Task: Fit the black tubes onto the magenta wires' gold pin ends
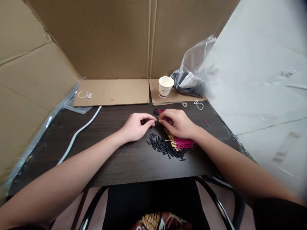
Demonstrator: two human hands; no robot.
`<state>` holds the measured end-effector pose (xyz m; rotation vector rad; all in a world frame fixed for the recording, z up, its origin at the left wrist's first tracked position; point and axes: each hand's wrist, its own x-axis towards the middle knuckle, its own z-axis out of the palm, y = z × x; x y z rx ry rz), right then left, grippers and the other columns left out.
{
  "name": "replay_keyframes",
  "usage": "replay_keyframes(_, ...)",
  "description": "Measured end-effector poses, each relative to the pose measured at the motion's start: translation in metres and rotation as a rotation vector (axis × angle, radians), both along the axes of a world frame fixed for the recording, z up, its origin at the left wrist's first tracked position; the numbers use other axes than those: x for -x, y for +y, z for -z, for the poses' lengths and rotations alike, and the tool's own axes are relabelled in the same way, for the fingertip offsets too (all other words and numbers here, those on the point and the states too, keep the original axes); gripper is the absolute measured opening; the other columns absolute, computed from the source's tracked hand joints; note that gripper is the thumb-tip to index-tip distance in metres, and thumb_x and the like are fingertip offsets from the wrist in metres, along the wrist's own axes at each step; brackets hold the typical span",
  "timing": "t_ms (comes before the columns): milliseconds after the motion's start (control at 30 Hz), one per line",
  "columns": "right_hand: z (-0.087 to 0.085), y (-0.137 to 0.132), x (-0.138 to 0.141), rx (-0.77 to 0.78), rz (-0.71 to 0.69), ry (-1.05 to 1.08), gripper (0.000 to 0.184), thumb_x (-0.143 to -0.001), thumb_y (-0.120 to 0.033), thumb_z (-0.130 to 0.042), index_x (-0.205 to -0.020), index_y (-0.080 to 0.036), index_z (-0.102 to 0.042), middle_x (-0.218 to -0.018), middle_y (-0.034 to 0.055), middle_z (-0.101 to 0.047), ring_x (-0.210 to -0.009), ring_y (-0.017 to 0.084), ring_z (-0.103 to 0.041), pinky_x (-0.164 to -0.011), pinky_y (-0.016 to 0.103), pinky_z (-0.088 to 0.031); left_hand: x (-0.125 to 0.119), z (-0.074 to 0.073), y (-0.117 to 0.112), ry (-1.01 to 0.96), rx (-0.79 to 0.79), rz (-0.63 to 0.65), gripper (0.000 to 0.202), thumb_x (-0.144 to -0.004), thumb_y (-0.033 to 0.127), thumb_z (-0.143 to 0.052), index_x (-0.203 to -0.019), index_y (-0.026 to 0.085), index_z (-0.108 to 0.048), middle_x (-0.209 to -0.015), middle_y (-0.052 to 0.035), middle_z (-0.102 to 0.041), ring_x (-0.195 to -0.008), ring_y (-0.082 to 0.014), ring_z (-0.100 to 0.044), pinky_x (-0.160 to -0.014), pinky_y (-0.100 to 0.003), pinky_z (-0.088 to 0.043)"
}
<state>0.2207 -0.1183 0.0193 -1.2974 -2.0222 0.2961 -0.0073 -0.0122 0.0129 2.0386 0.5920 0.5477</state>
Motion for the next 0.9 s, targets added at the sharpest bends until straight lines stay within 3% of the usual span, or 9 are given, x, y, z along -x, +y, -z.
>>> replay_keyframes(333, 0.0035, -0.0003, 0.0023, 0.077, 0.053, 0.032, 0.013, -0.106, -0.025, -0.063, -0.098, -0.019, -0.071, -0.089, 0.0059, -0.075, -0.076, 0.018, -0.062, -0.072, 0.032, -0.046, -0.0001, 0.001, -0.0012, -0.002, -0.032, -0.008, 0.022, -0.104, 0.033, -0.07, -0.11, 0.021, -0.088, -0.103, -0.0067, -0.088, -0.094, -0.0251, -0.081, -0.099, -0.043, -0.062)
replay_keyframes(900, 0.0025, 0.0004, 0.0028, 0.057, -0.01, 0.045, 0.005, -0.105, -0.018, -0.065, -0.102, -0.02, -0.068, -0.093, 0.005, -0.072, -0.081, 0.018, -0.061, -0.075, 0.033, -0.047, -0.0004, -0.0003, -0.0013, 0.008, -0.017, 0.006, 0.02, -0.103, 0.03, -0.069, -0.106, 0.02, -0.087, -0.1, -0.0053, -0.087, -0.093, -0.0237, -0.078, -0.095, -0.041, -0.059)
